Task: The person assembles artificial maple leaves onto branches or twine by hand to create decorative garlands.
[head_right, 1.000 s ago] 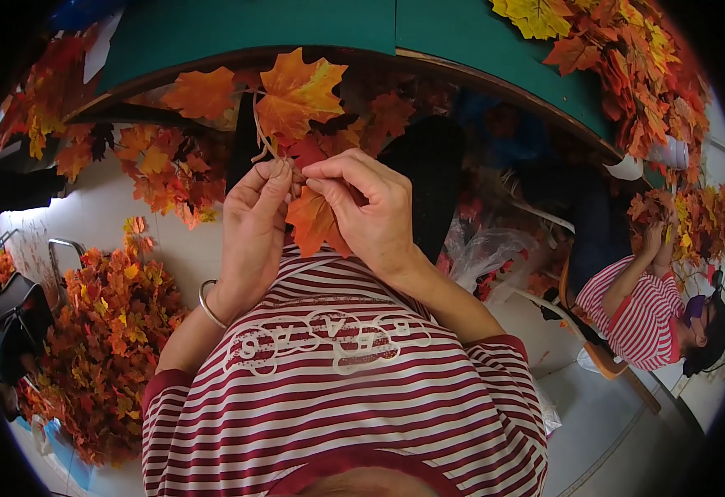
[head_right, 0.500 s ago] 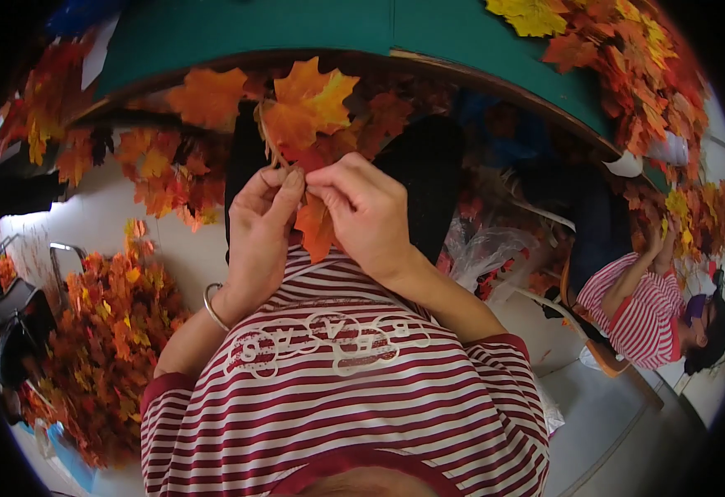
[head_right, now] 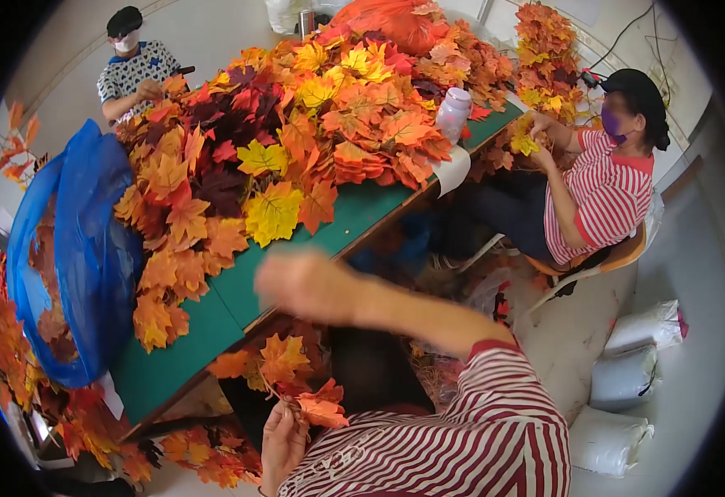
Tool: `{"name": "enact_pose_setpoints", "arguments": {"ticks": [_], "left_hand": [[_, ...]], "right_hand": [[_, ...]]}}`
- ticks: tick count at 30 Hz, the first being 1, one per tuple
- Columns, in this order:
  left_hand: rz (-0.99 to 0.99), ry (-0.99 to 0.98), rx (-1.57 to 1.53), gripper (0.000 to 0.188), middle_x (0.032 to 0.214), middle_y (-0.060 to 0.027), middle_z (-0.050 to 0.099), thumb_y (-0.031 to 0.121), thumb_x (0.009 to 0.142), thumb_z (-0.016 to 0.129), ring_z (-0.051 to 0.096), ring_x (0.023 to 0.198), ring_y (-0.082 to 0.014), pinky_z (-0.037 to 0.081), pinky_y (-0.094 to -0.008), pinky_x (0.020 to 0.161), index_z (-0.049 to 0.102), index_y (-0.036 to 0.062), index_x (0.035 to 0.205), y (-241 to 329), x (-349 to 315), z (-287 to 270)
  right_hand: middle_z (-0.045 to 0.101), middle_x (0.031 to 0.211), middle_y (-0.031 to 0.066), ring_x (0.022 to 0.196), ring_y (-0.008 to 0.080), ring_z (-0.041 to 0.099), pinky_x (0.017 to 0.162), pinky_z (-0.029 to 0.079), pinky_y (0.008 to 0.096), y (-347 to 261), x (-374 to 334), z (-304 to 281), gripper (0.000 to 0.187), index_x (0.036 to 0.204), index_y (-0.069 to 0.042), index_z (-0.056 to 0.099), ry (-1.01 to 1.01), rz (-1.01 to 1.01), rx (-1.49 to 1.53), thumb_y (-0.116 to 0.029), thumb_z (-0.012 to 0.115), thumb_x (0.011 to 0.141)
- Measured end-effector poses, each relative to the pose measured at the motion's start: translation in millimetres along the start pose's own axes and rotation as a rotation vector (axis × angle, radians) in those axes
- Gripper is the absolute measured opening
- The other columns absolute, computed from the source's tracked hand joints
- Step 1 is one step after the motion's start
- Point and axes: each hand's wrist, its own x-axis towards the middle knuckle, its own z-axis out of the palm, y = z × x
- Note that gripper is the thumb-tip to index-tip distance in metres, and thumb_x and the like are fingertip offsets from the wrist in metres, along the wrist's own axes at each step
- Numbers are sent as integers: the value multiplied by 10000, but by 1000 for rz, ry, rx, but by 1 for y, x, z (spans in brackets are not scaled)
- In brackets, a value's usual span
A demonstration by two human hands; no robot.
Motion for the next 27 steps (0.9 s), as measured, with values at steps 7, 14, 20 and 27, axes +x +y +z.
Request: {"name": "enact_pose_setpoints", "arguments": {"ticks": [7, 14, 20, 27], "left_hand": [[146, 75, 404, 557, 1219, -117, 686, 174, 979, 689, 668, 1062, -209, 518, -291, 944, 462, 35, 1468, 1, 13, -23], [466, 464, 758, 196, 1028, -92, 693, 40, 969, 644, 642, 932, -162, 514, -278, 847, 628, 2, 1160, 34, 4, 2], [464, 379, 715, 323, 1017, -89, 670, 84, 997, 607, 635, 935, -167, 519, -278, 851, 542, 26, 1308, 32, -29, -10], [770, 380, 1091, 82, 757, -86, 699, 49, 961, 656, 675, 708, -152, 549, -299, 659, 656, -30, 940, 24, -11, -50]], "right_hand": [[739, 832, 136, 815, 273, 726, 714, 558, 384, 340, 53, -106, 116, 932, -30, 739, 382, 722, -238, -97, 718, 841], [737, 848, 140, 784, 304, 710, 723, 556, 419, 387, 73, -64, 116, 823, -55, 753, 267, 935, -313, -155, 810, 808], [706, 749, 89, 676, 188, 656, 642, 515, 374, 376, 92, -96, 140, 801, -30, 729, 544, 682, -140, -143, 810, 817], [713, 815, 95, 695, 126, 631, 662, 510, 302, 342, 124, -123, 173, 929, -87, 749, 503, 291, -230, -234, 782, 843]]}}
